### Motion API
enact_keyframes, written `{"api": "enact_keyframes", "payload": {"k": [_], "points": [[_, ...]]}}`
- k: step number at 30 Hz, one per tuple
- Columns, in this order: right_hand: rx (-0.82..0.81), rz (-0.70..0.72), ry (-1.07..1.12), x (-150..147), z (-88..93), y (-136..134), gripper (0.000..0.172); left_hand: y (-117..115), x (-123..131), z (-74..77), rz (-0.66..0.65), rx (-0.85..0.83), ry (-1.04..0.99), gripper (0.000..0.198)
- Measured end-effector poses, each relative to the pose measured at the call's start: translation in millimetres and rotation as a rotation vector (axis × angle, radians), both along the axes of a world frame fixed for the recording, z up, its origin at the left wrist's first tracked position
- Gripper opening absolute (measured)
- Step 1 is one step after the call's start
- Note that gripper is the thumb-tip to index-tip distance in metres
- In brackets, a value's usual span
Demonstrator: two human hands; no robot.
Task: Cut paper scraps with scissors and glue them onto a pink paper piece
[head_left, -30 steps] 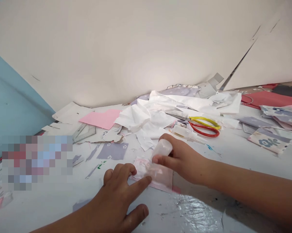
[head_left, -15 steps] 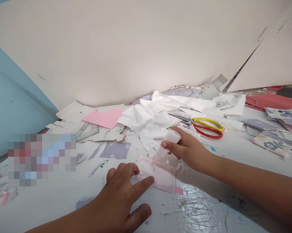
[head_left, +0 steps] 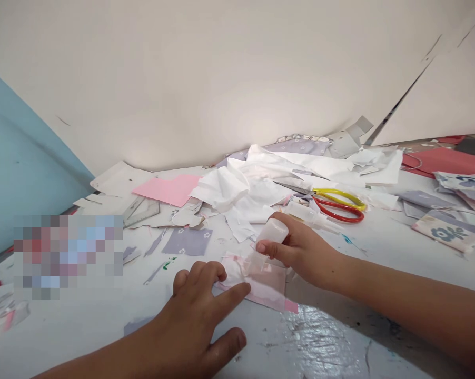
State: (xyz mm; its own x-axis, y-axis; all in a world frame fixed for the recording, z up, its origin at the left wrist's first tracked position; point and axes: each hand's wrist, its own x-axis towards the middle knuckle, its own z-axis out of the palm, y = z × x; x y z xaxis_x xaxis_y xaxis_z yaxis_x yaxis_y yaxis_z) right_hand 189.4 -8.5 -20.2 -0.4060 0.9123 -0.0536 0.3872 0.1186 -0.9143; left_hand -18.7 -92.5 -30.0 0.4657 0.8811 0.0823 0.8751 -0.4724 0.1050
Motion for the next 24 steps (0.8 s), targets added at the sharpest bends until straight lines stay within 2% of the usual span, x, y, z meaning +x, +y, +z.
{"api": "enact_keyframes", "payload": {"k": [3,7,14,19,24], "points": [[-0.012,0.056,0.015,-0.3,6.6,-3.6,0.034,0.6,0.2,1.3,0.000,-0.003,0.011,0.041],[-0.004,0.060,0.012,-0.1,10.9,-6.1,0.033,-0.2,0.7,1.7,-0.023,0.029,0.070,0.041],[0.000,0.063,0.014,0.5,5.7,-4.9,0.033,-7.7,1.7,-3.3,-0.072,0.218,0.218,0.039],[-0.018,0.092,0.022,1.0,5.3,-4.3,0.033,-9.3,-1.2,-6.7,-0.114,0.353,0.228,0.034],[-0.012,0.075,0.021,1.4,6.1,-4.6,0.033,-10.8,-0.1,-5.7,-0.152,0.403,0.243,0.030]]}}
